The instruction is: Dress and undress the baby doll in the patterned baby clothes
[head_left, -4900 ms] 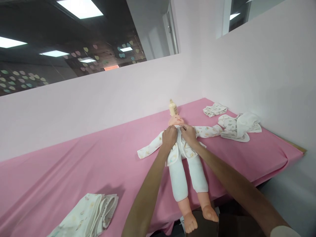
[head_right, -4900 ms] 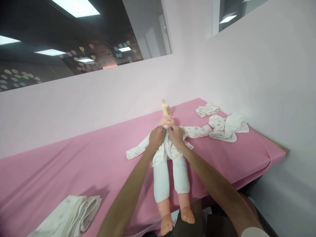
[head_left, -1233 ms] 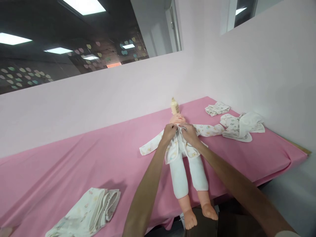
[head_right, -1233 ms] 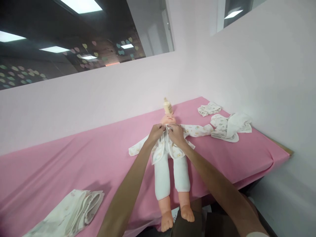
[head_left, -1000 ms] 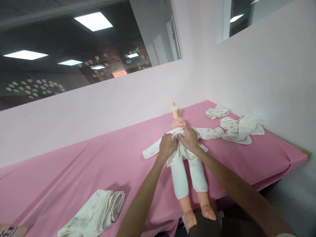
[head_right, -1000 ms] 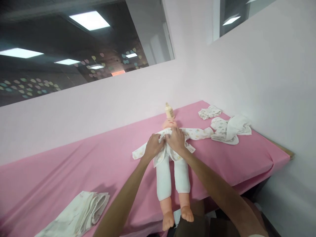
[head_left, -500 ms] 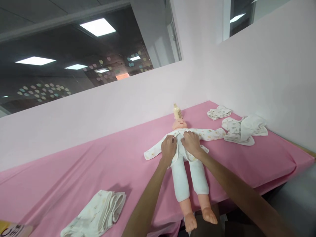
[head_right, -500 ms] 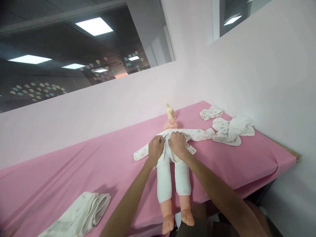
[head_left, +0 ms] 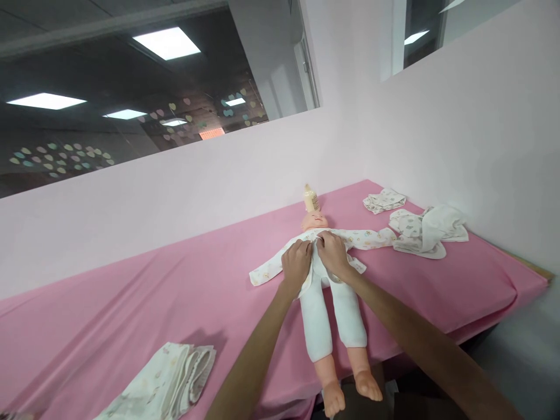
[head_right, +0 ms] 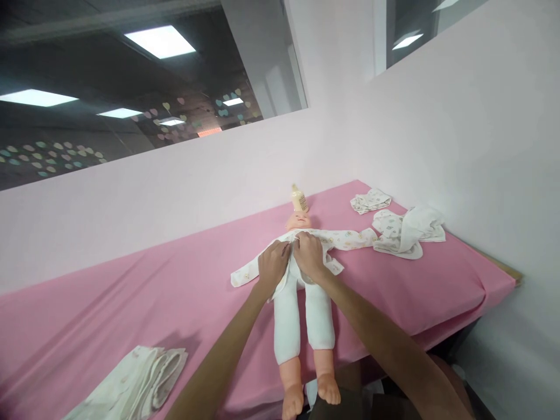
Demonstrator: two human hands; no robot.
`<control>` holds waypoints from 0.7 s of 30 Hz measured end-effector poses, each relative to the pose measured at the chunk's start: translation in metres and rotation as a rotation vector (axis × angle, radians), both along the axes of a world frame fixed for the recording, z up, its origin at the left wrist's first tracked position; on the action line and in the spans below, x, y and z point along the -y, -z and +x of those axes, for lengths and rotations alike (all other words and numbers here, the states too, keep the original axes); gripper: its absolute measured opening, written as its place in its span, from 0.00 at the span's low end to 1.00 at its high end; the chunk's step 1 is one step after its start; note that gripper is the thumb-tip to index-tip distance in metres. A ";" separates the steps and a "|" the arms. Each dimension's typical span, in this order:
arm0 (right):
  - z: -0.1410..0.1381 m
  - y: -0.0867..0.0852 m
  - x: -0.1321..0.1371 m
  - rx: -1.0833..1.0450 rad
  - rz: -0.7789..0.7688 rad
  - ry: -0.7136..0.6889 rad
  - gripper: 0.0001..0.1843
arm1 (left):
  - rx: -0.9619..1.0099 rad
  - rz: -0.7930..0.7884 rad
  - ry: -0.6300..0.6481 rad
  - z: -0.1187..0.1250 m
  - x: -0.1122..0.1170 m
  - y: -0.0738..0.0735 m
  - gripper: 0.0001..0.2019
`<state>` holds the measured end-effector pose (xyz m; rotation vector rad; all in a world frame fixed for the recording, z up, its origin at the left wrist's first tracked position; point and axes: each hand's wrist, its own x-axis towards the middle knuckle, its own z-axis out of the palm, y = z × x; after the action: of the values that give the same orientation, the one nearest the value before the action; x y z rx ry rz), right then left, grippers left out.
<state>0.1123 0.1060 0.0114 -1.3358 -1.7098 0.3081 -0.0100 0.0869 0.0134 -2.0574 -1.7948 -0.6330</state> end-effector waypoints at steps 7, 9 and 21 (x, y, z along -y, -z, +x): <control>-0.001 0.000 -0.002 -0.227 -0.028 -0.126 0.12 | -0.048 0.066 0.050 0.001 -0.005 0.007 0.11; -0.002 0.002 -0.002 -0.236 -0.025 -0.128 0.12 | -0.057 0.077 0.068 0.001 -0.004 0.008 0.10; -0.013 -0.001 0.018 -0.339 -0.081 -0.035 0.11 | 0.019 0.055 0.111 0.003 0.001 0.005 0.09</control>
<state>0.0993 0.0881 0.0128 -1.2318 -1.4488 0.5946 -0.0065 0.0856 0.0082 -2.1322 -1.6629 -0.7272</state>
